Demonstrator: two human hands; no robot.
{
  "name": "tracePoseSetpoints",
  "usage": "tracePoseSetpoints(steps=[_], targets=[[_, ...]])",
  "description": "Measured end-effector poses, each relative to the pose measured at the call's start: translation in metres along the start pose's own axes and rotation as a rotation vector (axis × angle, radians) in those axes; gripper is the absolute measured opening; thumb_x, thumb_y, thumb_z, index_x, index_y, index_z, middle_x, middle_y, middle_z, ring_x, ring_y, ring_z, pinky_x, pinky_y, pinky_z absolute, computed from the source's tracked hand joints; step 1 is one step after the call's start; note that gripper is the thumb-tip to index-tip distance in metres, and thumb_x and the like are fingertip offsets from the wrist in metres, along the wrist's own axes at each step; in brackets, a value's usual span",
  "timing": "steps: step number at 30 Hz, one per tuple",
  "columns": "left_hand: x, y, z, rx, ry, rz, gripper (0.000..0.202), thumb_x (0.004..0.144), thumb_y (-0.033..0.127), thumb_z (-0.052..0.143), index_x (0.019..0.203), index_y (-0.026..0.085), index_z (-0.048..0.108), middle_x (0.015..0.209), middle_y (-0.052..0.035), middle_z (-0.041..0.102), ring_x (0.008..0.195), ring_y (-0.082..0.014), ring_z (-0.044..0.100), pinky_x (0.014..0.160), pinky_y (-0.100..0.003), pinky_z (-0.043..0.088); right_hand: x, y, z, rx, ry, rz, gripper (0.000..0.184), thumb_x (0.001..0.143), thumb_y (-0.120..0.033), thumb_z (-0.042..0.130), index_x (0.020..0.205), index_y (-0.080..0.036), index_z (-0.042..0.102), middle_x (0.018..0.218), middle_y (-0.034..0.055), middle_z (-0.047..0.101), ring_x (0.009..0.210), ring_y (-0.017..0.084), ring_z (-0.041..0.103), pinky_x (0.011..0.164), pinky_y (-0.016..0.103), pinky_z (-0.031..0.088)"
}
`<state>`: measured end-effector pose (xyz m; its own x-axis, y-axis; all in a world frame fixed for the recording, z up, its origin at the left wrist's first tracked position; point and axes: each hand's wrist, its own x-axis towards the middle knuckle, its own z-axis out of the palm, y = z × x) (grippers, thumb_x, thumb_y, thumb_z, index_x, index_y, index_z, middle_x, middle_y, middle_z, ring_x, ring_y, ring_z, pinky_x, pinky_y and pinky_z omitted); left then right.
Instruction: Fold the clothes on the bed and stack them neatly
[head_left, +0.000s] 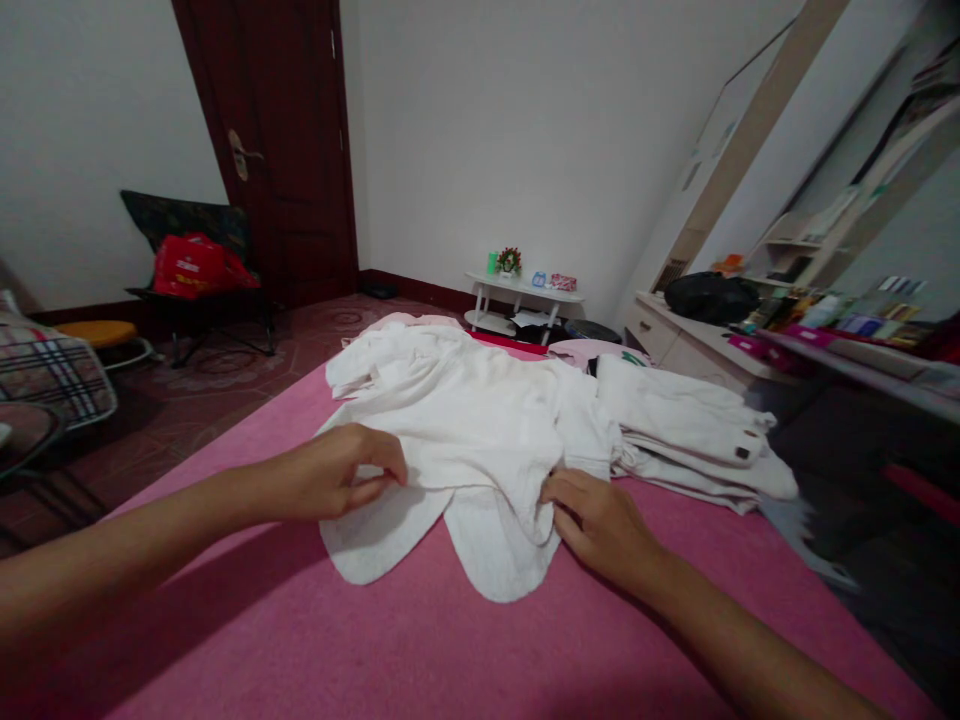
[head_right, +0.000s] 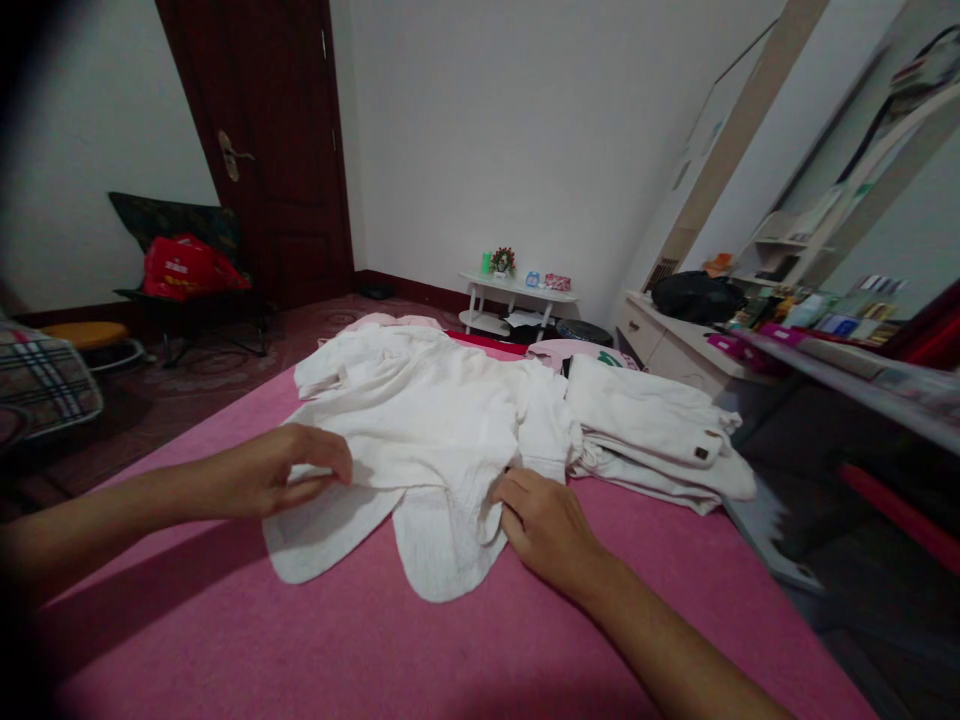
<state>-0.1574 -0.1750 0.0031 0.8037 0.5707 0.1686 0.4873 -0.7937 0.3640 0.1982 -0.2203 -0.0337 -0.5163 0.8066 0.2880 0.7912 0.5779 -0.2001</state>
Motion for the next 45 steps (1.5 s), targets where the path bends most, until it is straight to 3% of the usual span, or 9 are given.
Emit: tracePoseSetpoints(steps=[5, 8, 13, 17, 21, 25, 30, 36, 45], targets=[[0.031, 0.03, 0.032, -0.075, -0.052, 0.146, 0.025, 0.087, 0.029, 0.054, 0.107, 0.019, 0.064, 0.108, -0.0086, 0.064, 0.094, -0.0192, 0.062, 0.084, -0.028, 0.048, 0.018, -0.01, -0.021, 0.207, -0.015, 0.194, 0.02, 0.07, -0.01, 0.047, 0.075, -0.019, 0.065, 0.07, 0.0007, 0.063, 0.065, 0.015, 0.056, 0.06, 0.025, 0.037], [0.043, 0.035, 0.043, -0.013, -0.018, 0.166, 0.06, 0.078, 0.05, 0.063, 0.127, 0.017, 0.054, 0.131, -0.0157, 0.053, 0.114, -0.0292, 0.055, 0.094, -0.036, 0.045, 0.033, -0.006, -0.033, 0.611, 0.11, 0.429, 0.01, 0.071, -0.019, 0.052, 0.072, -0.018, 0.061, 0.059, -0.0008, 0.06, 0.056, 0.014, 0.056, 0.055, 0.025, 0.039], [0.048, 0.042, 0.056, 0.086, 0.02, 0.194, 0.064, 0.071, 0.05, 0.069, 0.124, 0.017, 0.054, 0.134, -0.0178, 0.049, 0.114, -0.033, 0.052, 0.096, -0.042, 0.042, 0.031, -0.001, -0.028, 1.101, 0.228, 0.553, 0.021, 0.071, -0.033, 0.064, 0.086, -0.018, 0.059, 0.081, 0.0012, 0.065, 0.068, 0.013, 0.06, 0.066, 0.027, 0.047], [0.05, 0.044, 0.065, 0.149, 0.051, 0.147, 0.03, 0.08, 0.028, 0.059, 0.109, 0.021, 0.06, 0.123, -0.0124, 0.056, 0.108, -0.028, 0.054, 0.091, -0.039, 0.043, 0.014, 0.001, -0.004, 0.883, -0.011, 0.448, 0.037, 0.069, -0.021, 0.065, 0.105, -0.017, 0.055, 0.073, -0.0022, 0.06, 0.061, 0.011, 0.053, 0.058, 0.023, 0.042], [0.055, 0.04, 0.069, 0.108, 0.061, 0.134, 0.028, 0.08, 0.011, 0.049, 0.102, 0.022, 0.061, 0.108, -0.0082, 0.063, 0.102, -0.0237, 0.056, 0.086, -0.035, 0.044, 0.007, 0.0, 0.01, 0.545, 0.019, 0.203, 0.043, 0.064, -0.006, 0.058, 0.106, -0.019, 0.059, 0.096, 0.0041, 0.061, 0.078, 0.015, 0.056, 0.069, 0.026, 0.044], [0.053, 0.048, 0.064, -0.109, 0.088, 0.106, 0.034, 0.079, 0.007, 0.046, 0.108, 0.022, 0.058, 0.098, -0.0046, 0.066, 0.092, -0.0191, 0.059, 0.082, -0.03, 0.045, 0.007, -0.012, -0.003, 0.408, -0.035, 0.087, 0.026, 0.071, -0.004, 0.046, 0.081, -0.02, 0.065, 0.094, 0.0041, 0.064, 0.086, 0.017, 0.058, 0.074, 0.026, 0.042], [0.032, 0.061, 0.053, -0.253, 0.028, 0.162, 0.027, 0.088, 0.02, 0.049, 0.114, 0.021, 0.055, 0.109, -0.0056, 0.064, 0.099, -0.017, 0.059, 0.089, -0.029, 0.045, -0.002, -0.028, -0.037, 0.236, -0.096, 0.21, 0.016, 0.07, -0.011, 0.044, 0.057, -0.018, 0.048, 0.059, -0.002, 0.05, 0.057, 0.012, 0.048, 0.054, 0.022, 0.031], [0.008, 0.01, 0.05, 0.138, 0.157, -0.059, 0.046, 0.078, 0.024, 0.061, 0.123, 0.021, 0.052, 0.128, -0.0121, 0.053, 0.115, -0.028, 0.049, 0.097, -0.044, 0.04, -0.028, -0.023, -0.043, 0.166, -0.155, 0.343, 0.019, 0.067, -0.016, 0.047, 0.052, -0.019, 0.035, 0.05, -0.0043, 0.039, 0.049, 0.009, 0.039, 0.048, 0.022, 0.021], [-0.013, -0.022, 0.023, 0.231, -0.057, -0.085, 0.047, 0.072, 0.003, 0.051, 0.112, 0.025, 0.06, 0.107, -0.0063, 0.061, 0.095, -0.0212, 0.059, 0.079, -0.029, 0.045, -0.048, -0.01, -0.035, 0.287, -0.144, 0.209, 0.042, 0.054, -0.004, 0.04, 0.085, -0.022, 0.062, 0.088, 0.0032, 0.063, 0.084, 0.019, 0.057, 0.073, 0.027, 0.04]])
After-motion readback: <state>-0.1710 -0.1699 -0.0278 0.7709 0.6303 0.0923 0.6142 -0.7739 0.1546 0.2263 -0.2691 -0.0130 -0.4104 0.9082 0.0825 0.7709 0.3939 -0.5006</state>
